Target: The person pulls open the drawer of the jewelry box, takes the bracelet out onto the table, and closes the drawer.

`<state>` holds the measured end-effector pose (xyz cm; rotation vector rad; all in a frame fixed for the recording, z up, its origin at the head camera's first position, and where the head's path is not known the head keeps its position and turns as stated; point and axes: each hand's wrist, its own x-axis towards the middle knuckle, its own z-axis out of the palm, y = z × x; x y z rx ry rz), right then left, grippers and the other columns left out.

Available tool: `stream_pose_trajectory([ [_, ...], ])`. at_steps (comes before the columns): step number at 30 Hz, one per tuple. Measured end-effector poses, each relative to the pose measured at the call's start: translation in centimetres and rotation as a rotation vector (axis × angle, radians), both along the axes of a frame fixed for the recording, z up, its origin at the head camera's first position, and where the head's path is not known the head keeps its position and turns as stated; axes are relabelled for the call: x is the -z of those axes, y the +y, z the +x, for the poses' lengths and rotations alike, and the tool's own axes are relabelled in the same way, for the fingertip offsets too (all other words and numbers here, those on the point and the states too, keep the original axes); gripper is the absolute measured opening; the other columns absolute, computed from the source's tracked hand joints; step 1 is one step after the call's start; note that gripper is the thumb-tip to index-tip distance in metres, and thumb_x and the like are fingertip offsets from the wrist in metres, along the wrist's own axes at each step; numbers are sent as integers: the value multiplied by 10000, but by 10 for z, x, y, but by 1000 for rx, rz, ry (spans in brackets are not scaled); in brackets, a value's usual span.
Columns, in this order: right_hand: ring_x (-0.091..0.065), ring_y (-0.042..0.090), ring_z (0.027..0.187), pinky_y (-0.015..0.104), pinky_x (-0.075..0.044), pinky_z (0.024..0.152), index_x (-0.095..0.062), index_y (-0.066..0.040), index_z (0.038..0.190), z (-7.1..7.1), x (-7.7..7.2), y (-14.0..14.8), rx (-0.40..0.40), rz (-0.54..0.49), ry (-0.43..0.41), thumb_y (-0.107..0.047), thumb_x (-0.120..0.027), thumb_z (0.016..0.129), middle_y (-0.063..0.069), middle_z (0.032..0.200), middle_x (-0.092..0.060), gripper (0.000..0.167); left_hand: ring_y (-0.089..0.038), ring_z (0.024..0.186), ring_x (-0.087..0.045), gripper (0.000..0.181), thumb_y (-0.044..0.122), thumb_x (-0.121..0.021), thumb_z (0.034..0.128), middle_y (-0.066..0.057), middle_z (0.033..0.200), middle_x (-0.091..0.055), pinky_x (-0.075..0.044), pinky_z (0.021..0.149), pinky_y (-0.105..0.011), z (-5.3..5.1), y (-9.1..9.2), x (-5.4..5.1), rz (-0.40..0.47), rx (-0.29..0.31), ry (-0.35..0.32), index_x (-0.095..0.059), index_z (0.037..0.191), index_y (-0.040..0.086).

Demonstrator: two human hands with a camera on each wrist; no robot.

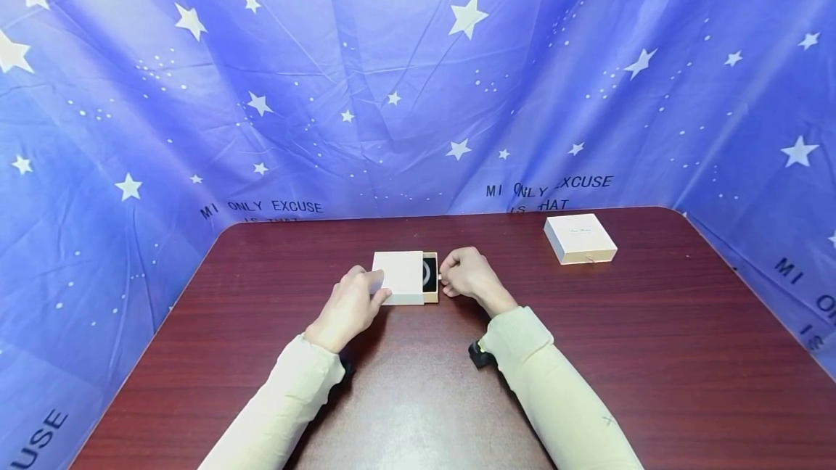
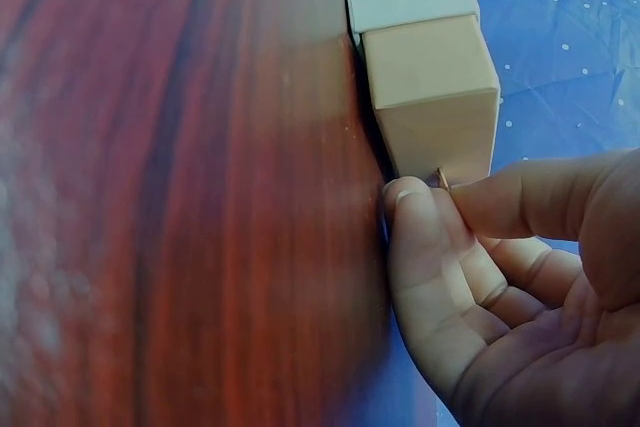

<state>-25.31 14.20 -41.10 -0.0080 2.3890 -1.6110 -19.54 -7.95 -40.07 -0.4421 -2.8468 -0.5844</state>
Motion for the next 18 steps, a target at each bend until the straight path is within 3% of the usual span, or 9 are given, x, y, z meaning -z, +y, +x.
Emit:
stream_pose_trajectory([
  [18,-638,180,572,332,-556,581,-572,92,876,0,1,1,2,12,7,126,-473,864,131,741,-582,105,-361,736,-626,143,222,-671,897,-117,821,-542,-514,629,-449,0,0,1,-7,3,-2,-650,911,81],
])
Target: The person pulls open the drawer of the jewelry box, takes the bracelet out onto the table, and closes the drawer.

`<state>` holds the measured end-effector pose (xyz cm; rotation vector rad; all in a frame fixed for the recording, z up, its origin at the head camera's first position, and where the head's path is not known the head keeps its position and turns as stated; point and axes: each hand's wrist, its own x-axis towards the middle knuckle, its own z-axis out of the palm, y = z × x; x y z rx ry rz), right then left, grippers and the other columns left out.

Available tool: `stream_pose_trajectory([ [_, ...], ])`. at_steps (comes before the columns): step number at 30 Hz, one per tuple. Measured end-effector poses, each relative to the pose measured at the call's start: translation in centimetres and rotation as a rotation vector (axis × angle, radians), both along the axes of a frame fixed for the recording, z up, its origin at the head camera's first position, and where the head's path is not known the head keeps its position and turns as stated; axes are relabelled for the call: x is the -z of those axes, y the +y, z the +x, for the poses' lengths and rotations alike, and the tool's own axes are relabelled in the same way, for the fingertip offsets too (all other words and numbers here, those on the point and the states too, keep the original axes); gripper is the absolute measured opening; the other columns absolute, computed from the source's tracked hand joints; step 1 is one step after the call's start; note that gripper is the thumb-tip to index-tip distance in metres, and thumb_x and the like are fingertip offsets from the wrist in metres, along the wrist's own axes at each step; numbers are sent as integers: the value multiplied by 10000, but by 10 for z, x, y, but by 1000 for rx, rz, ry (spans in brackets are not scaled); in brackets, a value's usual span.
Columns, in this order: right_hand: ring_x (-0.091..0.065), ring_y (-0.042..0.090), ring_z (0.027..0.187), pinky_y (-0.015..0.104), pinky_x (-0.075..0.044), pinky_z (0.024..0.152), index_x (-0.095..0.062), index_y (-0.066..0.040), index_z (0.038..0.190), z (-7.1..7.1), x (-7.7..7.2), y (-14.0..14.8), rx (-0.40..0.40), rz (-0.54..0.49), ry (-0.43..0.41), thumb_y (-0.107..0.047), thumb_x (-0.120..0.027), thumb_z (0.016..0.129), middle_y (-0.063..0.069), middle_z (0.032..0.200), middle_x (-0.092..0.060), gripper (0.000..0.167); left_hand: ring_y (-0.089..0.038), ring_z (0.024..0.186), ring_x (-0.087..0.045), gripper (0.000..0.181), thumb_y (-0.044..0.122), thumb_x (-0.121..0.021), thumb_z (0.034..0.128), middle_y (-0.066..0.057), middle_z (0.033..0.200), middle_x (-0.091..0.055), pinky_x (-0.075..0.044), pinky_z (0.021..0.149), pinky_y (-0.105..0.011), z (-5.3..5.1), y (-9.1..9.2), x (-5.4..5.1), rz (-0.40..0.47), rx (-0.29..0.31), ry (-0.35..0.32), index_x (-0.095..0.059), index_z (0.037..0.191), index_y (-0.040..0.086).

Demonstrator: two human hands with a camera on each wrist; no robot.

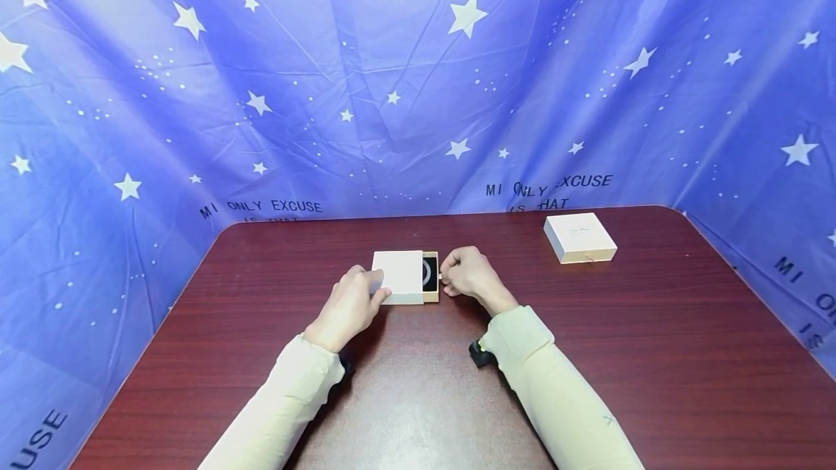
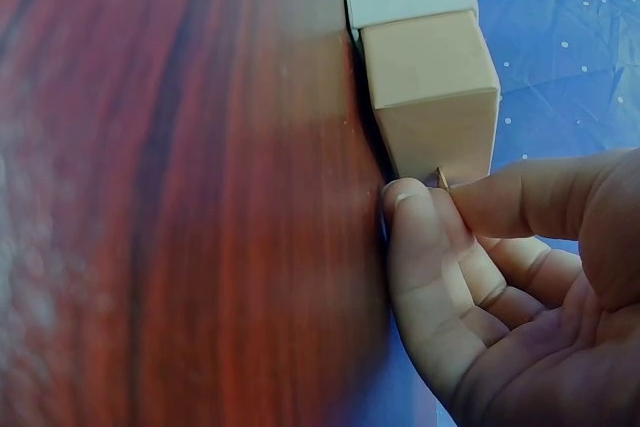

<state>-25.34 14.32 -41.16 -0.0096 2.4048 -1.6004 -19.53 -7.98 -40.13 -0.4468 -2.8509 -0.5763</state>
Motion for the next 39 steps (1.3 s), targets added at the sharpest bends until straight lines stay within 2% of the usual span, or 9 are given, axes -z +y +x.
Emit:
stream_pose_trajectory([
  [14,-643,194,578,335,-555,576,-569,94,868,0,-1,1,-11,14,7,121,-475,865,166,751,-598,98,-369,741,-629,165,223,-672,897,-126,842,-554,-515,641,-458,1,0,-2,7,-2,-4,-672,967,73],
  [21,-639,188,575,334,-555,574,-569,89,860,0,-2,2,-3,11,7,126,-466,859,167,750,-595,109,-376,725,-629,148,221,-675,893,-126,830,-550,-513,627,-458,0,0,-1,4,-1,0,-660,930,78],
  [39,-633,184,576,335,-553,575,-554,97,870,0,-1,4,-12,5,-6,120,-468,877,155,741,-590,89,-372,740,-633,155,222,-674,895,-130,841,-559,-514,633,-455,0,0,0,6,-3,0,-667,948,76],
])
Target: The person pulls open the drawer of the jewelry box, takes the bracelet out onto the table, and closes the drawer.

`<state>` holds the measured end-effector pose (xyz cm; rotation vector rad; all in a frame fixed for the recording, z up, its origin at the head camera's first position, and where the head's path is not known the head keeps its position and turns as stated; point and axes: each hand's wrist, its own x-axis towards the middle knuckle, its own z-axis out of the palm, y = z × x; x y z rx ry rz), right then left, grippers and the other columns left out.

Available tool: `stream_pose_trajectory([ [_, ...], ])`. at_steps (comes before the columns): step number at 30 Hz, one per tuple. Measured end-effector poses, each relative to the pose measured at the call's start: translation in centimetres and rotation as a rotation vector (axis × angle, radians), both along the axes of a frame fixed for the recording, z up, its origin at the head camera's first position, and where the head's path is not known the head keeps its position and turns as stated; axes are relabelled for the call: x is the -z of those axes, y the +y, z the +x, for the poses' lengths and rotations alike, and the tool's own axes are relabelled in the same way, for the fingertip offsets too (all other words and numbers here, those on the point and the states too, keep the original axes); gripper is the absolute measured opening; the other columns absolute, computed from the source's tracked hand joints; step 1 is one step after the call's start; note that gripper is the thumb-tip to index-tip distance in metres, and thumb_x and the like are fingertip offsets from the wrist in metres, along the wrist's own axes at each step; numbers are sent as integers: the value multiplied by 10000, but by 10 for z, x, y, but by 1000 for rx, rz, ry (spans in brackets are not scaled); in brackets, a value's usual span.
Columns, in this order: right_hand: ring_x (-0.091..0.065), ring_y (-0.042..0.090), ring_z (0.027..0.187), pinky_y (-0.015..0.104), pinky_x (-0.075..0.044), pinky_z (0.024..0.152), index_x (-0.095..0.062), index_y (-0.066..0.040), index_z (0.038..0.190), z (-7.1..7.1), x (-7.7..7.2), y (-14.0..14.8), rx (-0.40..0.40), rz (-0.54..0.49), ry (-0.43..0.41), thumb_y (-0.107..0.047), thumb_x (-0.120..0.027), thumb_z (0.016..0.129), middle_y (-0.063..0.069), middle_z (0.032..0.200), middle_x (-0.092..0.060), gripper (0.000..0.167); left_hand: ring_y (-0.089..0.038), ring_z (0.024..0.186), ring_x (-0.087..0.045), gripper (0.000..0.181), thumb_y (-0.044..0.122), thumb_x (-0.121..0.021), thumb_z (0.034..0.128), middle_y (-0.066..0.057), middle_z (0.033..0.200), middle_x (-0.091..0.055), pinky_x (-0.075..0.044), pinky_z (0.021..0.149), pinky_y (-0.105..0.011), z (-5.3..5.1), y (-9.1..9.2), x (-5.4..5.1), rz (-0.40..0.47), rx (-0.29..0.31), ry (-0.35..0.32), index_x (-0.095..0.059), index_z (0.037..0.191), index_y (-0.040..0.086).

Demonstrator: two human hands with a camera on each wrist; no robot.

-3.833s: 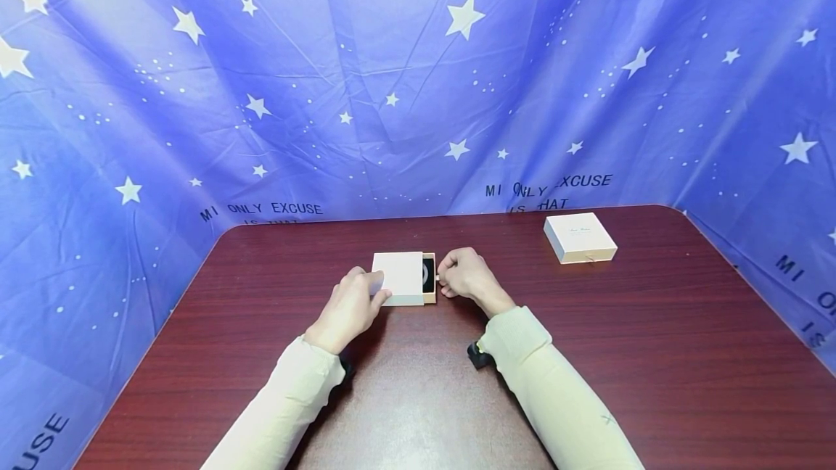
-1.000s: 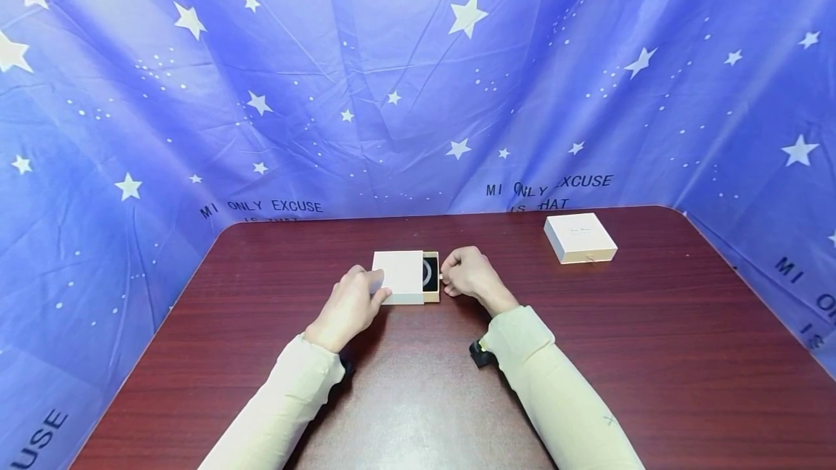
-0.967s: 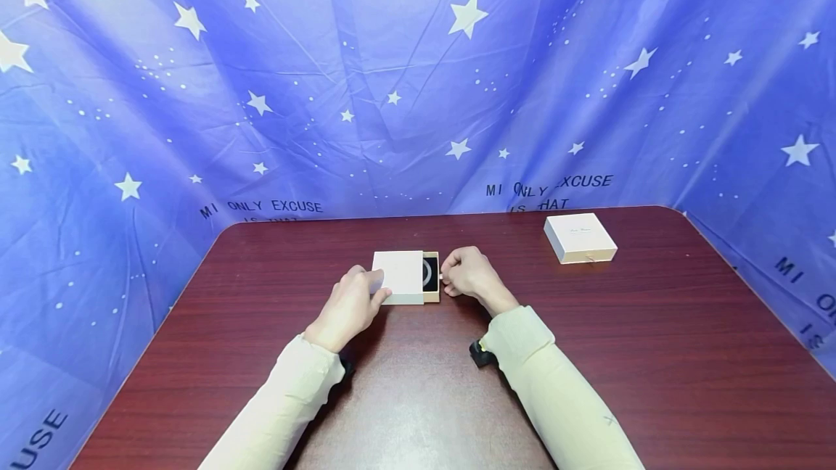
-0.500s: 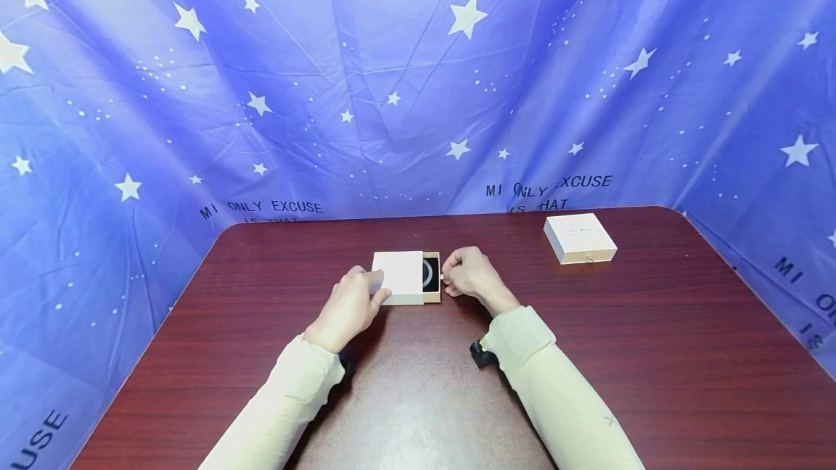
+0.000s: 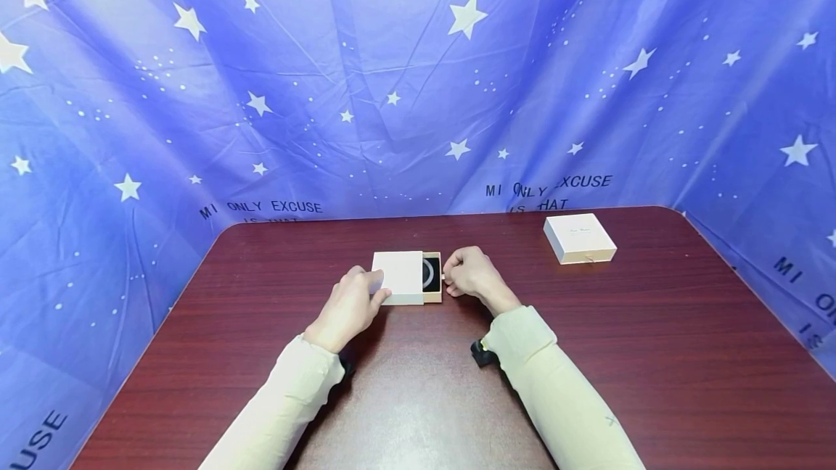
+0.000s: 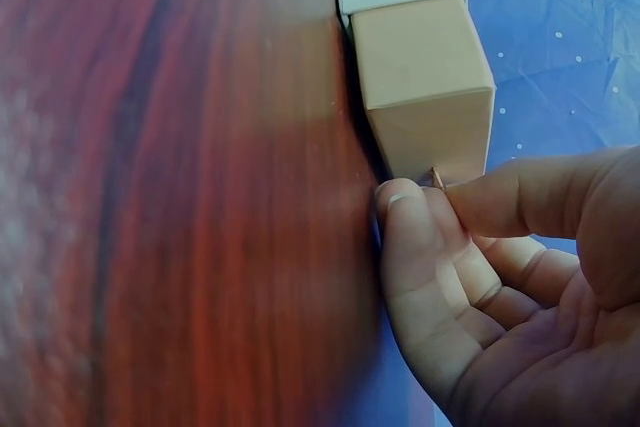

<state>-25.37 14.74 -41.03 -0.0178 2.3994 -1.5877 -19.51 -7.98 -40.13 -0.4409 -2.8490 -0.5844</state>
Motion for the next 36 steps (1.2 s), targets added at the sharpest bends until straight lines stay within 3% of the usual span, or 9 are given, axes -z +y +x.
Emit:
stream_pose_trajectory([
  [36,-628,180,573,336,-552,577,-541,91,878,0,0,4,-1,-18,-21,111,-464,872,153,746,-590,79,-367,758,-633,160,231,-670,898,-124,836,-555,-515,650,-451,-1,0,0,-14,1,-9,-659,945,79],
])
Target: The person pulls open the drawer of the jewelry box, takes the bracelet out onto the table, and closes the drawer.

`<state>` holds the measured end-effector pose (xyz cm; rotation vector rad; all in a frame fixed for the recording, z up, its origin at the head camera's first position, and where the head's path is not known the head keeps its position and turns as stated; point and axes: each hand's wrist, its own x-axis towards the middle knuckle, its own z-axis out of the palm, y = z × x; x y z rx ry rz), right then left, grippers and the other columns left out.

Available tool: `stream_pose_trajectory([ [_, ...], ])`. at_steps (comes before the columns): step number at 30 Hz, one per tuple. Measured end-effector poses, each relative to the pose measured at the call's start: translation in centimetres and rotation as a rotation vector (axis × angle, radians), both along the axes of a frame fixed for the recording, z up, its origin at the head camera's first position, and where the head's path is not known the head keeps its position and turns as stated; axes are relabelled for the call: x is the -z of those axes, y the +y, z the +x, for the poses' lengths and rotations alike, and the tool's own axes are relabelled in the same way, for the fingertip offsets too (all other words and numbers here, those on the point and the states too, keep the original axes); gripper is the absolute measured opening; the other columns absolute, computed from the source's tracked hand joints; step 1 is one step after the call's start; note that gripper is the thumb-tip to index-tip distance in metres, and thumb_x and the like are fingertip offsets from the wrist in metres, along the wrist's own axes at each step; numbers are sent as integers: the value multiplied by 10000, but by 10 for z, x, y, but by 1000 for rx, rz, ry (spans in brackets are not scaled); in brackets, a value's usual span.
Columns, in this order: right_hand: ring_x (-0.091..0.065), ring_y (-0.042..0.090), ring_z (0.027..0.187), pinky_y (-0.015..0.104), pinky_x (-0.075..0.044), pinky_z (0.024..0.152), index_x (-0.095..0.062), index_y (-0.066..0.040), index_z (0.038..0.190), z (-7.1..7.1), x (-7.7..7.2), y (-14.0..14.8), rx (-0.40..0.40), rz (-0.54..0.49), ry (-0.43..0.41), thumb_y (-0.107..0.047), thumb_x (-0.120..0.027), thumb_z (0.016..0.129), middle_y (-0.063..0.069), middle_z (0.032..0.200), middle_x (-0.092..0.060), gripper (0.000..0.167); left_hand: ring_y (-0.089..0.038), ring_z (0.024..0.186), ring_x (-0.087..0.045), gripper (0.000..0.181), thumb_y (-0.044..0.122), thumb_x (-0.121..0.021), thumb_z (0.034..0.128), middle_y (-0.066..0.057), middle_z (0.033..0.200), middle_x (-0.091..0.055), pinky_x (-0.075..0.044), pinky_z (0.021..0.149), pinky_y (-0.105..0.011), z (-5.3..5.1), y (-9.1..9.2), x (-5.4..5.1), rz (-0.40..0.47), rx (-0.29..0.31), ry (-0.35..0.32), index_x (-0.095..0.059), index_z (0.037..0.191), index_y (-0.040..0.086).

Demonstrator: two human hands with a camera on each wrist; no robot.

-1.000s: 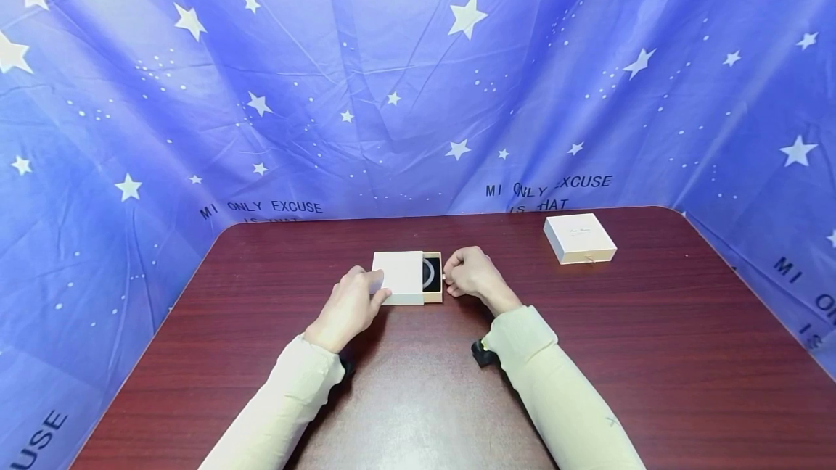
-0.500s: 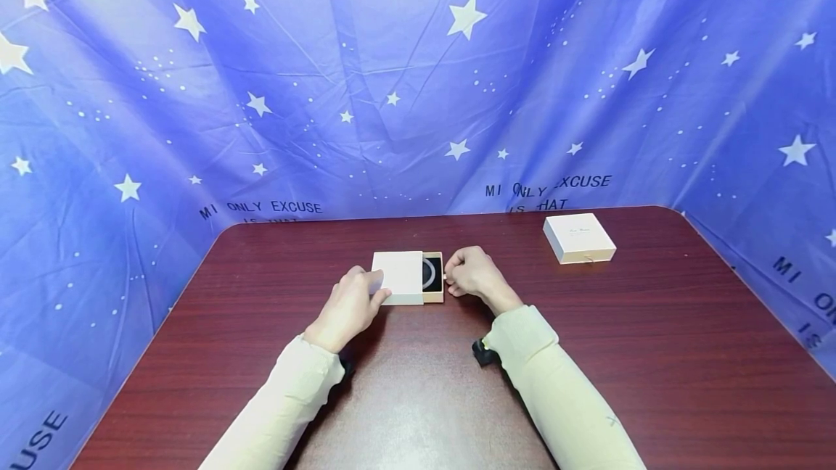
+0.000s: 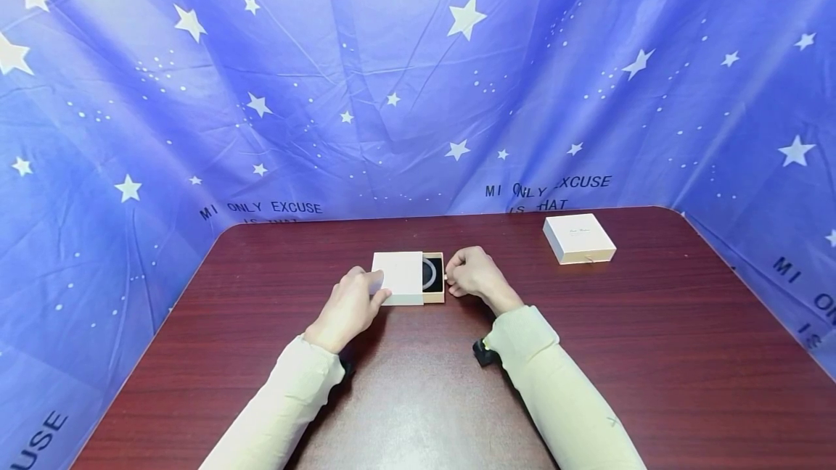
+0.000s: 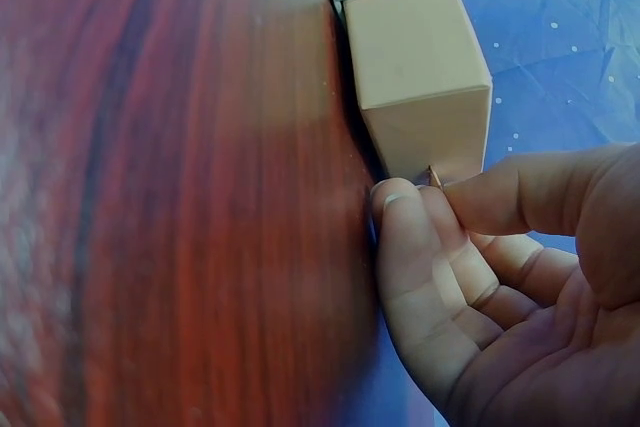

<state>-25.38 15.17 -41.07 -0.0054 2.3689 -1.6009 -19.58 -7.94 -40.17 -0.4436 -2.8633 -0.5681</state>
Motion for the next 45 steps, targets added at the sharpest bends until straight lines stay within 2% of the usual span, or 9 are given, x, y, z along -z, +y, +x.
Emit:
stream_pose_trajectory([
  [23,-623,174,566,334,-553,576,-538,95,874,0,0,2,3,3,10,116,-459,873,169,753,-587,81,-365,755,-633,144,229,-675,894,-116,816,-548,-514,642,-450,0,-1,0,2,8,8,-637,883,90],
  [31,-626,175,570,336,-553,575,-545,99,876,0,0,3,7,10,11,112,-460,872,163,753,-586,87,-377,752,-637,170,229,-671,898,-132,848,-558,-517,648,-452,0,0,0,5,2,-6,-665,973,77],
  [39,-627,173,570,338,-552,574,-544,94,872,-1,1,5,4,3,12,110,-459,874,150,741,-584,86,-368,773,-634,144,224,-674,894,-123,827,-557,-515,647,-453,-1,-1,1,4,11,8,-650,915,83],
  [45,-627,173,569,334,-552,573,-546,94,871,-1,1,5,3,1,13,108,-458,869,150,735,-583,89,-367,767,-634,150,226,-676,893,-123,831,-557,-514,647,-452,-1,-1,1,8,8,9,-657,932,83],
])
